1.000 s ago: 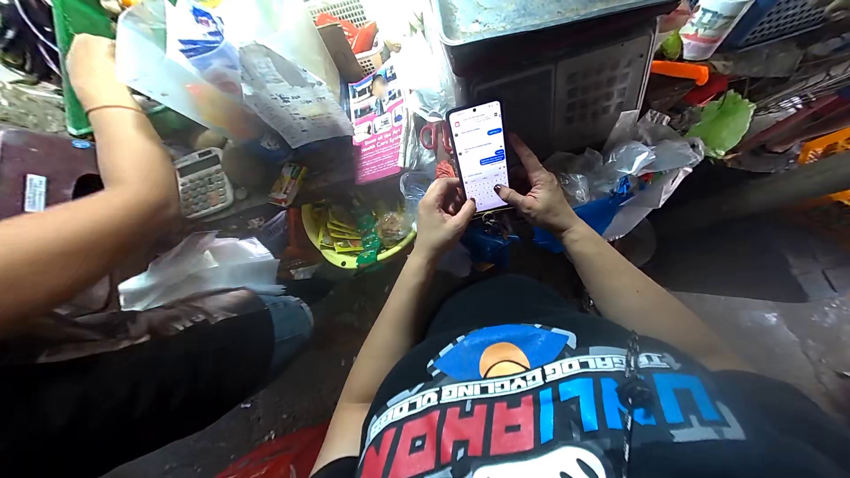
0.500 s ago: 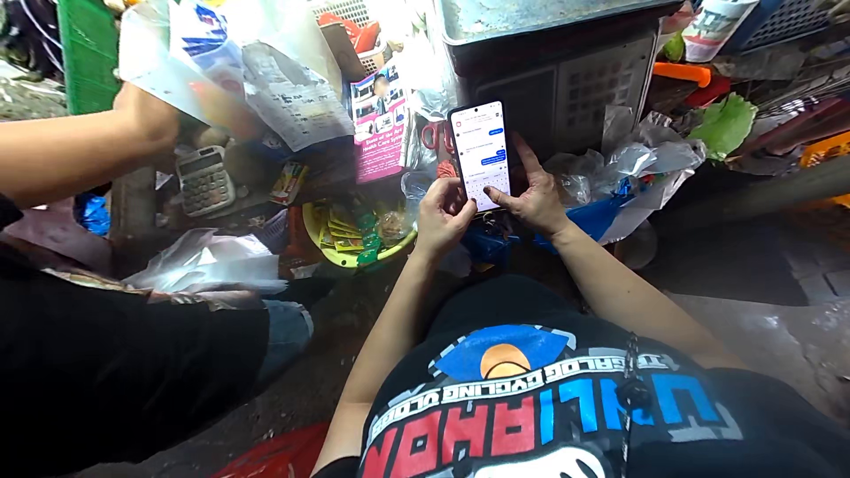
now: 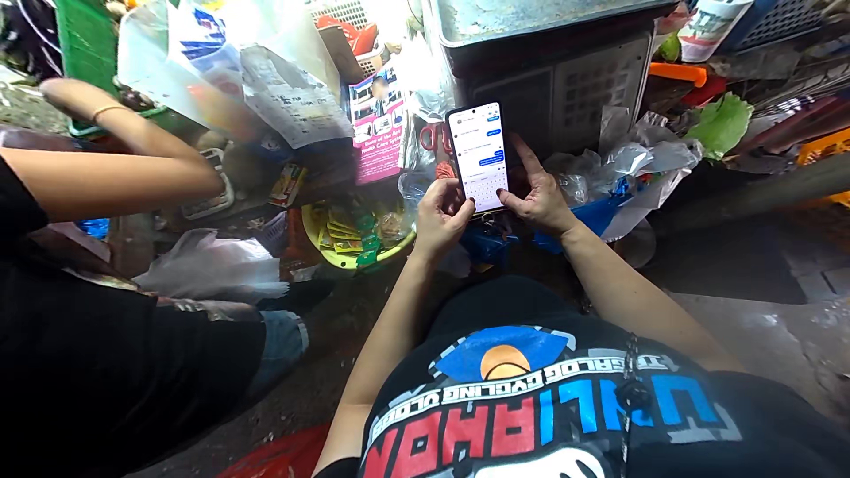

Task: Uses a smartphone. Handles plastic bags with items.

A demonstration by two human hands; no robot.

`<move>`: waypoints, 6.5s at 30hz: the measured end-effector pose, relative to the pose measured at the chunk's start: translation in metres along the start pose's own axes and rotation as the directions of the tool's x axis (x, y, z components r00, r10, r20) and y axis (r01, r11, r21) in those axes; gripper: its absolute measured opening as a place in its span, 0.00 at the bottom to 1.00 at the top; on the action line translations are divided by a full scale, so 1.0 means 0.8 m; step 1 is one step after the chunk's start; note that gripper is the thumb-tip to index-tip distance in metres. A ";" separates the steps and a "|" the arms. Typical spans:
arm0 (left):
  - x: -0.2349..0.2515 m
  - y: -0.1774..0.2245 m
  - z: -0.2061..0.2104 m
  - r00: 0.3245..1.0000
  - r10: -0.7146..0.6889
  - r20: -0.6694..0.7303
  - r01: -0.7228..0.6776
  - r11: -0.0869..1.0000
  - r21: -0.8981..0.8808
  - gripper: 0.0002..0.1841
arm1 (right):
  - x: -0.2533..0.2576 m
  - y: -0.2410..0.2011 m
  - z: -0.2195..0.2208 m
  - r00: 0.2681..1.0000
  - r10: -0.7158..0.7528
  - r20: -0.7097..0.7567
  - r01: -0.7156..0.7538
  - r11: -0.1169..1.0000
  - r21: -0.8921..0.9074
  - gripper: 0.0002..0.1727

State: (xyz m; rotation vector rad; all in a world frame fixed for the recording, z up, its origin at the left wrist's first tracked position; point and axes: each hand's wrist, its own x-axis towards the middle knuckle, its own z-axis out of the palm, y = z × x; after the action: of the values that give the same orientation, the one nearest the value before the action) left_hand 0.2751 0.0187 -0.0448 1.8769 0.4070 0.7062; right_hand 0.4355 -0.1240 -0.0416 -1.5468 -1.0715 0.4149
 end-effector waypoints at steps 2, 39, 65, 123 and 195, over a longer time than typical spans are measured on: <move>0.000 0.002 0.000 1.000 -0.006 -0.001 0.006 1.000 0.019 0.13 | 0.000 0.001 0.000 1.000 0.010 0.011 -0.010 1.000 0.020 0.49; 0.000 -0.001 -0.002 1.000 0.002 0.012 -0.002 1.000 -0.004 0.14 | -0.001 -0.004 -0.001 1.000 0.018 0.020 -0.017 0.997 -0.073 0.57; -0.001 0.001 0.000 1.000 -0.013 0.005 0.013 1.000 0.014 0.16 | 0.003 -0.002 0.016 0.987 0.036 -0.154 -0.059 0.987 -0.152 0.55; 0.002 -0.001 -0.012 0.994 -0.029 0.106 0.032 0.999 -0.021 0.25 | 0.000 -0.005 -0.003 1.000 0.027 0.014 -0.027 0.999 -0.033 0.46; 0.002 0.022 0.003 0.986 -0.158 -0.048 0.155 0.986 -0.057 0.12 | 0.000 -0.016 -0.026 0.976 0.097 0.193 -0.115 0.990 0.081 0.63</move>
State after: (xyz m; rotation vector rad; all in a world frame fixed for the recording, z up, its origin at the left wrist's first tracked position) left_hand 0.2773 0.0108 -0.0292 1.7582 0.5576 0.6547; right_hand 0.4460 -0.1371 -0.0240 -1.5088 -1.1015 0.6867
